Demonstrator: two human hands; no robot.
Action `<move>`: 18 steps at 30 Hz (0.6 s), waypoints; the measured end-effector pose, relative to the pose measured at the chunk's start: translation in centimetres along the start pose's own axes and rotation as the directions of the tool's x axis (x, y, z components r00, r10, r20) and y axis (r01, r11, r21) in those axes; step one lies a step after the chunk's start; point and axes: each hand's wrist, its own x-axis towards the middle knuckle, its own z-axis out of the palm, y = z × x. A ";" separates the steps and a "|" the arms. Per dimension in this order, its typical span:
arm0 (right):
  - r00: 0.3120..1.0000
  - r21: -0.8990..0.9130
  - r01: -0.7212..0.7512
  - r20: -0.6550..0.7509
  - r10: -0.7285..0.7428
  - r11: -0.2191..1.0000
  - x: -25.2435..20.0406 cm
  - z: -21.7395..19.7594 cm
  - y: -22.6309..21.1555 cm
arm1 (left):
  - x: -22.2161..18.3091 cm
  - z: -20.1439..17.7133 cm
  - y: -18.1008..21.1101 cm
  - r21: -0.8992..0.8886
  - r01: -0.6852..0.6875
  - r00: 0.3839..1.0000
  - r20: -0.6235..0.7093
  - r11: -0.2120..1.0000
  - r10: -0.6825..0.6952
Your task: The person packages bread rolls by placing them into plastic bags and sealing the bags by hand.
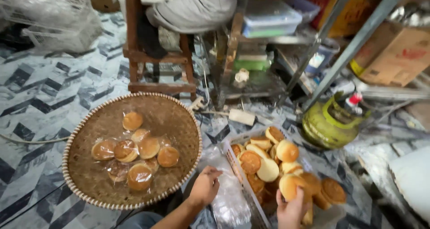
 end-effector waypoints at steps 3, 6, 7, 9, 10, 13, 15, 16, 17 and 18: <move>0.925 0.091 -0.102 0.374 0.061 0.991 -3.4 1.9 -1.7 | -0.2 -0.8 1.3 -0.041 0.005 1.000 0.007 0.999 -0.004; 0.787 0.011 -0.487 0.440 0.433 0.873 -5.5 2.7 -1.4 | -0.5 -0.8 1.6 -0.043 -0.053 0.999 -0.003 0.998 0.053; 0.789 0.016 -0.484 0.440 0.429 0.875 -3.9 1.1 1.0 | -0.6 -0.8 1.6 -0.043 -0.058 0.998 -0.001 0.997 0.058; 0.390 -0.440 -0.523 0.638 0.664 0.730 -0.8 -2.1 5.9 | -0.8 -0.7 1.4 0.011 -0.134 0.991 0.021 0.991 0.134; 0.392 -0.436 -0.522 0.640 0.661 0.733 0.5 -3.0 8.3 | -0.3 -2.1 2.9 0.012 -0.138 0.990 0.023 0.990 0.138; 0.177 -0.599 -0.589 0.559 0.810 0.543 0.1 -4.0 11.7 | 0.1 -4.7 5.9 -0.029 -0.194 0.963 0.185 0.981 0.196; 0.279 -0.622 -0.637 0.365 0.888 0.456 -4.6 -0.7 9.2 | 0.2 -4.8 5.7 -0.071 -0.292 0.926 0.227 0.954 0.301; 0.285 -0.616 -0.642 0.361 0.888 0.456 -5.3 0.2 8.5 | 0.2 -4.3 5.1 -0.078 -0.291 0.925 0.233 0.954 0.301; 0.383 -0.595 -0.649 0.284 0.879 0.475 -5.9 1.2 7.8 | 0.1 -3.8 4.5 -0.065 -0.275 0.931 0.233 0.959 0.282; 0.473 -0.575 -0.653 0.199 0.858 0.493 -6.5 2.1 7.0 | -0.1 -3.3 4.0 -0.052 -0.259 0.936 0.232 0.965 0.264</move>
